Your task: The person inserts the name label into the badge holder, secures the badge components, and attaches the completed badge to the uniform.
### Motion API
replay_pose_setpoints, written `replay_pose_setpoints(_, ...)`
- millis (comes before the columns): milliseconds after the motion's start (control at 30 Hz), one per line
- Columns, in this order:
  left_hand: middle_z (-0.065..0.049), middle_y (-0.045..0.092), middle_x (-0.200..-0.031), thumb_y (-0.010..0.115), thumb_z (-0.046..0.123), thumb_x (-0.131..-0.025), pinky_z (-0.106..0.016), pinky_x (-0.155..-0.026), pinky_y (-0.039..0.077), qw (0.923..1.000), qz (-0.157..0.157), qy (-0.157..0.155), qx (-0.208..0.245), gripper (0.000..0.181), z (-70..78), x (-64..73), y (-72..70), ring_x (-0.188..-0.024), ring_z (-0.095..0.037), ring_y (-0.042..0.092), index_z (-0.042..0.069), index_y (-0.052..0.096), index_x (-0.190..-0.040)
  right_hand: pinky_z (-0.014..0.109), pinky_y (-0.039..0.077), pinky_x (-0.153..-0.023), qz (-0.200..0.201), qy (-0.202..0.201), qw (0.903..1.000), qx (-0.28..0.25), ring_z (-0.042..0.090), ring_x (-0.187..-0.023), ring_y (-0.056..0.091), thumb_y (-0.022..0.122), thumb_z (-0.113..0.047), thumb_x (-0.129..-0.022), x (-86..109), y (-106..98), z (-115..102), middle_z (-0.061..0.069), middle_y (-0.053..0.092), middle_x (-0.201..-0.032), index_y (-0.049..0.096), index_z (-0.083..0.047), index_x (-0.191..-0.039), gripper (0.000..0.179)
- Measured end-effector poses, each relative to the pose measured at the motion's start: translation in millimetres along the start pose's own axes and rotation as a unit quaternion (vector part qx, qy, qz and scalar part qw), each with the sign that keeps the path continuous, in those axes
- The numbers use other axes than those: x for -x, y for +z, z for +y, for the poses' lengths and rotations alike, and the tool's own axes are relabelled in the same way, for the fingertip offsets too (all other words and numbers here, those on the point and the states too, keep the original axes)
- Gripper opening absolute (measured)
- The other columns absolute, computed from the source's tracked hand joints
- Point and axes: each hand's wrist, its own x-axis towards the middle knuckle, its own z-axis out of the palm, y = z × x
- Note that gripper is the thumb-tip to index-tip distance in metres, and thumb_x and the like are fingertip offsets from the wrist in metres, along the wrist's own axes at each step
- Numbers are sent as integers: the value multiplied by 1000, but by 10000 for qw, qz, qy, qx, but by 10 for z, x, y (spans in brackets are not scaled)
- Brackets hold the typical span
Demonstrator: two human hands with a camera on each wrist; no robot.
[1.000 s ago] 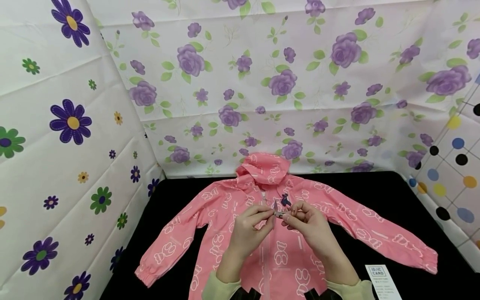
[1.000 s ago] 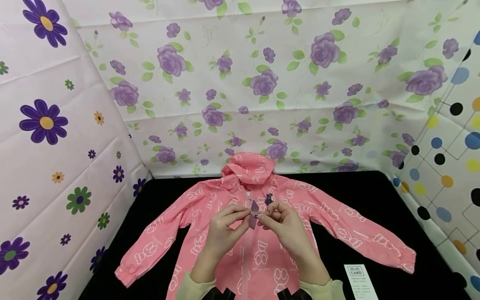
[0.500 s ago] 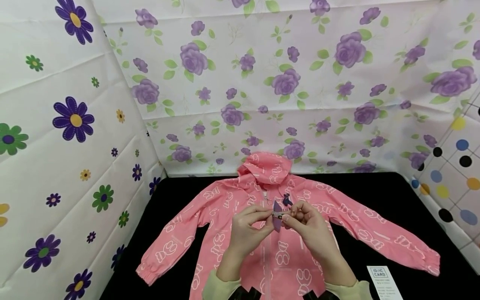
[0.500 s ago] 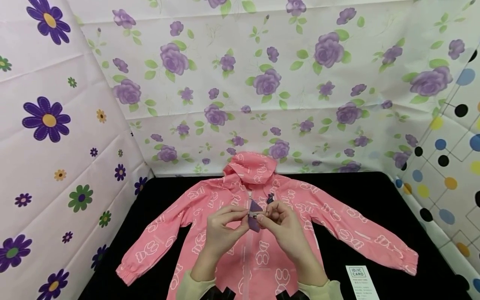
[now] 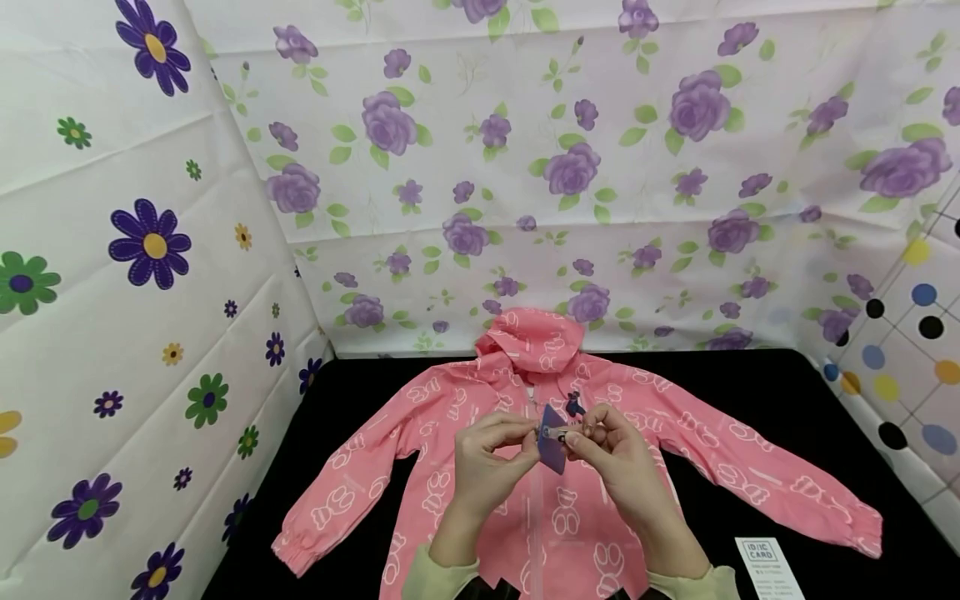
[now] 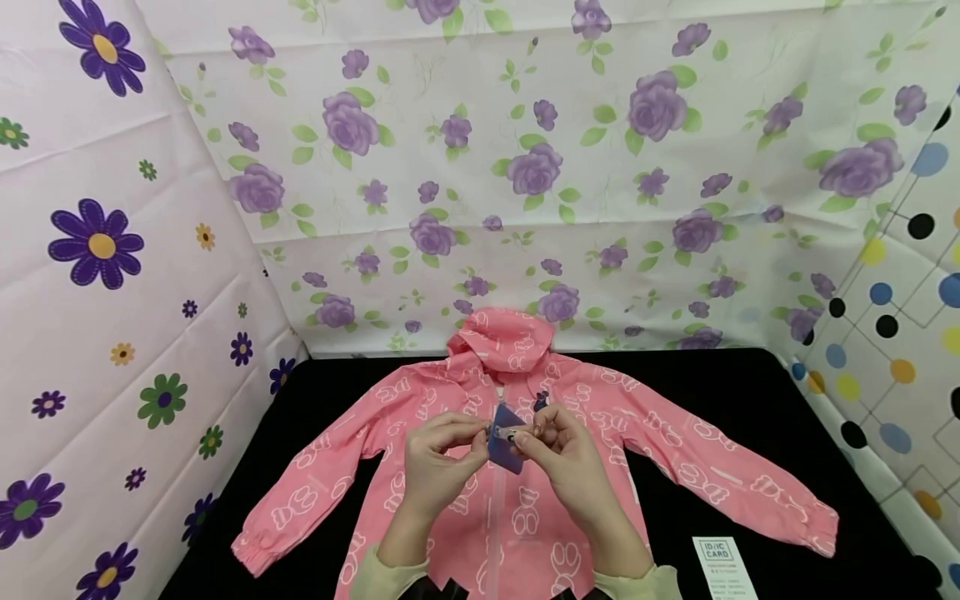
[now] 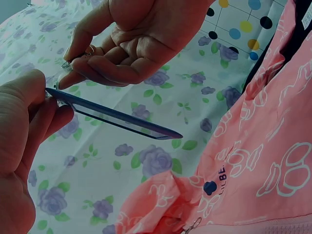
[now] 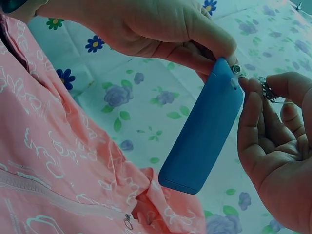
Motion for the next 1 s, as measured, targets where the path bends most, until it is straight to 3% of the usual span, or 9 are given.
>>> replay_pose_setpoints(267, -12, 79, -94, 77, -16, -82, -25, -71, 64, 9991, 142, 256, -318, 22, -12, -11, 41, -78, -22, 78, -4, 83, -100, 29, 61, -84, 462, 399, 9981, 39, 18, -90, 72, 68, -5, -105, 5, 16, -51, 5, 72, -95, 47, 4, -104, 23)
replay_pose_setpoints(633, -13, 79, -99, 77, -15, -85, -25, -75, 64, 9977, 221, 401, -509, 21, -20, -30, 81, -82, -21, 79, -4, 83, -101, 26, 60, -78, 838, 922, 9919, -226, 14, -84, 71, 67, -9, -106, -48, 22, -94, 7, 74, -94, 48, -4, -105, 19)
replay_pose_setpoints(1000, -13, 78, -105, 78, -11, -90, -27, -80, 65, 9988, 79, 257, -403, 21, -12, -25, 87, -90, -23, 79, -2, 81, -108, 21, 60, -75, 938, 1035, 9889, -511, 10, -82, 71, 61, -8, -109, -37, -8, -95, 3, 77, -93, 43, -7, -106, 19)
